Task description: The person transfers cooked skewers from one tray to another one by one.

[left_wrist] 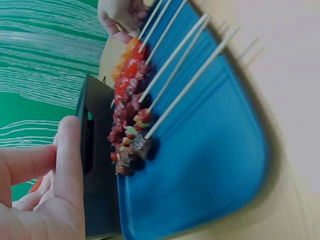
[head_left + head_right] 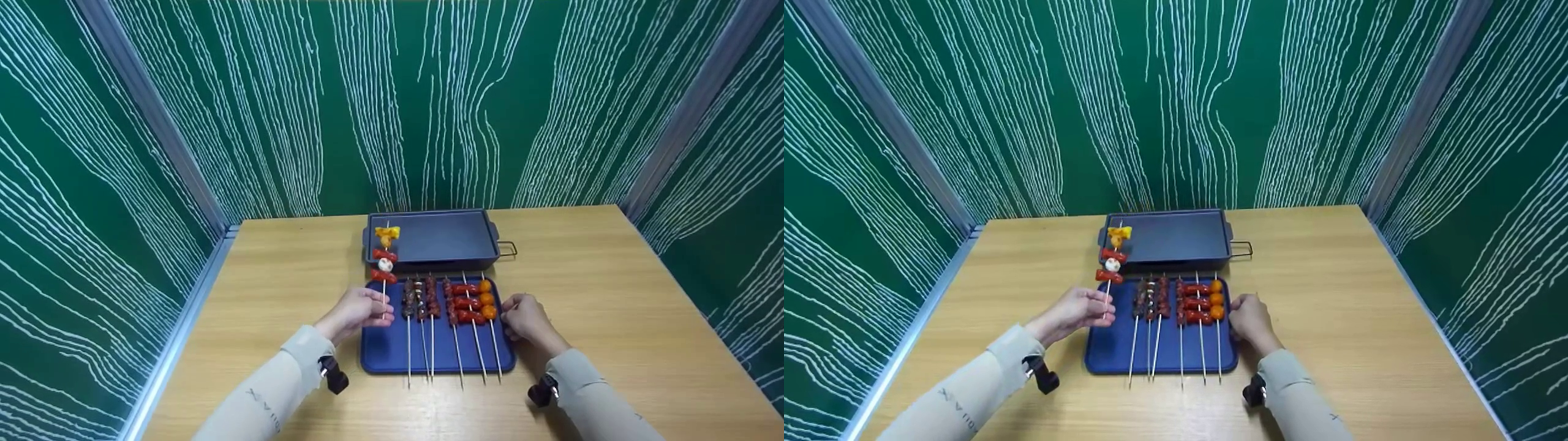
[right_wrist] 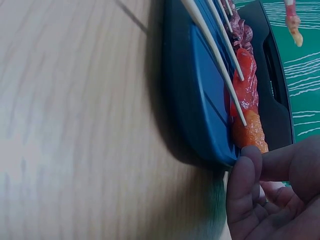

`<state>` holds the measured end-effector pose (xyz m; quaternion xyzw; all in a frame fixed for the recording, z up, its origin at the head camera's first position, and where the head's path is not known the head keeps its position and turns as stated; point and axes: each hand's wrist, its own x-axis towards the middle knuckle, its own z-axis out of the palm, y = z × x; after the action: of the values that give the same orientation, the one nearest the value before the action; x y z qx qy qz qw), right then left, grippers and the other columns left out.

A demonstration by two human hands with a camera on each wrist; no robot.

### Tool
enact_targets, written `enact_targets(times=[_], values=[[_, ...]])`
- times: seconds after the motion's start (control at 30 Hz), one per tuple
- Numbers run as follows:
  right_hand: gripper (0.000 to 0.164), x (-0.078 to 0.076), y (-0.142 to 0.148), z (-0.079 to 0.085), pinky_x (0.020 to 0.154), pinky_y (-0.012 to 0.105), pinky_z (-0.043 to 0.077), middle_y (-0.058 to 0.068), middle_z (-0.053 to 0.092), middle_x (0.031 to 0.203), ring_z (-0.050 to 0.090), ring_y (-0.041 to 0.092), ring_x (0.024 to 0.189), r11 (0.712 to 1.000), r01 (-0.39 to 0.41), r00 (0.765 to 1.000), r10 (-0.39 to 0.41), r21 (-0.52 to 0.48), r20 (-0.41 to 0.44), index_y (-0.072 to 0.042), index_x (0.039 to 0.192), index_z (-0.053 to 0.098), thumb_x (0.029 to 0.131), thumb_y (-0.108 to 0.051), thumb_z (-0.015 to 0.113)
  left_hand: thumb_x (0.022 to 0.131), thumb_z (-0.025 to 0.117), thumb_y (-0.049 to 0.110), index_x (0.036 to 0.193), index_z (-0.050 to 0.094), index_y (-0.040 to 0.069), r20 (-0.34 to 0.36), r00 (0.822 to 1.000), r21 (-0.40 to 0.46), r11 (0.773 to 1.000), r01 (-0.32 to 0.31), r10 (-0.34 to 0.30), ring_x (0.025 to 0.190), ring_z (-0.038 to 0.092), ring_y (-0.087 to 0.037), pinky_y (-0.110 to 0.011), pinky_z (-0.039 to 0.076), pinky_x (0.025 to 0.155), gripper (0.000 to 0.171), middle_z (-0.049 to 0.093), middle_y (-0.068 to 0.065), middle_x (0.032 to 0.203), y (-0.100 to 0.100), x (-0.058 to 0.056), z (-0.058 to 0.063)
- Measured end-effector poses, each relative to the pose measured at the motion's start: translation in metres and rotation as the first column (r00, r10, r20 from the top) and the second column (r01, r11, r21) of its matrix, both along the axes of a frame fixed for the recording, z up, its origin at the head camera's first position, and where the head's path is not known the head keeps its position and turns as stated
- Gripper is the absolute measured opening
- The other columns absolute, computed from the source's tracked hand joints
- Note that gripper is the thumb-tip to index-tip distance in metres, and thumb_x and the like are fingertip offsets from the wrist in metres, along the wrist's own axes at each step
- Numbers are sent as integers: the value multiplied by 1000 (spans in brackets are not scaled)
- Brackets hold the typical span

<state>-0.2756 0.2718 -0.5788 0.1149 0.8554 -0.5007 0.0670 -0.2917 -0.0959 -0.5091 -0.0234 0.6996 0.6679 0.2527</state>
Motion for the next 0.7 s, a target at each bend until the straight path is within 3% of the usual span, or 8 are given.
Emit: enact_targets(times=[0.3,0.7], values=[[6,0,0,1,43,28,59,12,64,73,61,16,50,1000,-1,1000,1,3,11,4,94,63,91,8,61,100,58,-11,117,62,-13,36,997,14,997,75,-75,77,76,-17,-27,70,76,17,74,-15,94,-15,17,-12],[7,-1,0,2,42,27,58,10,61,70,60,14,48,1000,-3,999,3,2,33,1,93,62,92,8,61,97,61,-10,123,58,-18,68,985,36,987,159,-161,79,78,-17,-24,69,72,26,74,-13,93,-28,41,-18]])
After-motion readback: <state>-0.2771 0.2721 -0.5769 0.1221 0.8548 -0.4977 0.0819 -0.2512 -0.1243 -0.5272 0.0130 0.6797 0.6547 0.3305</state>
